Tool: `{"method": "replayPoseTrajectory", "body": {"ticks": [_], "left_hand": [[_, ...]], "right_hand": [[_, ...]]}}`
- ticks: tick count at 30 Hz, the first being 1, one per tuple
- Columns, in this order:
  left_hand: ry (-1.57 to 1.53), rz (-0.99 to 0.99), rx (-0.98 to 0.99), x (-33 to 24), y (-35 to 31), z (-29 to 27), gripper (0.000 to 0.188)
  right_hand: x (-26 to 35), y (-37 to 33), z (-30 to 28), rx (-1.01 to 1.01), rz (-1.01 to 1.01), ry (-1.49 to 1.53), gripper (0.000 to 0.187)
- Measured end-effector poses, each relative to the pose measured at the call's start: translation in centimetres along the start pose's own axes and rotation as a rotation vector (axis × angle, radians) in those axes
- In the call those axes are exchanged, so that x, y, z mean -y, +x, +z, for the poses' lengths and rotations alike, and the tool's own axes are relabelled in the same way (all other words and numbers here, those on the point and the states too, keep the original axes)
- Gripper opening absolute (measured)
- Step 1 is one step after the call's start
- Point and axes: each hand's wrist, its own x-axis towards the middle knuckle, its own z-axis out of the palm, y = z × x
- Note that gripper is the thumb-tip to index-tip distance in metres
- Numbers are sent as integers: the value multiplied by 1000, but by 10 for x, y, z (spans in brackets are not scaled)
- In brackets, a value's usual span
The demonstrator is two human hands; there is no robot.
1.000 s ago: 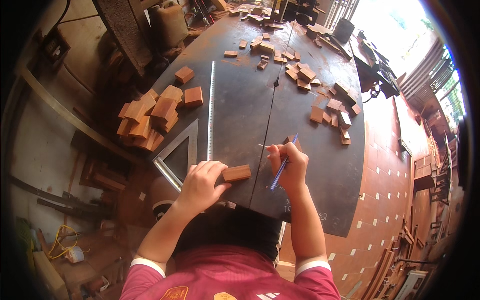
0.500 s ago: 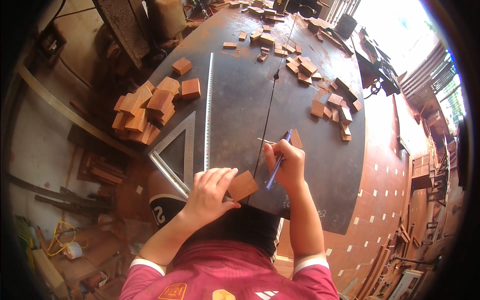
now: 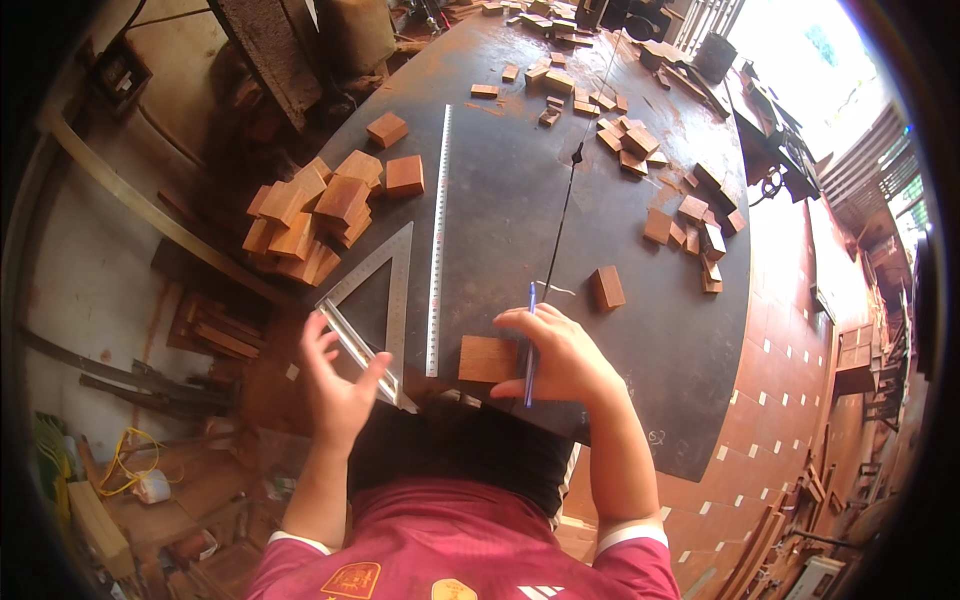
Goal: The person repeatedly measures and marks small wooden blocks on a workbench using a metal set square and a blue pen. They pick up each block, align the square, draw lines, and place the marked pieces aside. The process continues throughout the clip with multiple blocks handled one at a time.
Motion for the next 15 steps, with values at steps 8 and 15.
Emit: {"method": "replayPoseTrajectory", "body": {"ticks": [8,15], "left_hand": [[-792,-712,312,58,-18,-4,40],[-936,-811,481,48,-10,1,25]], "right_hand": [[1,-1,7,90,92,239,73],[-7,-1,1,-116,-2,4,79]]}}
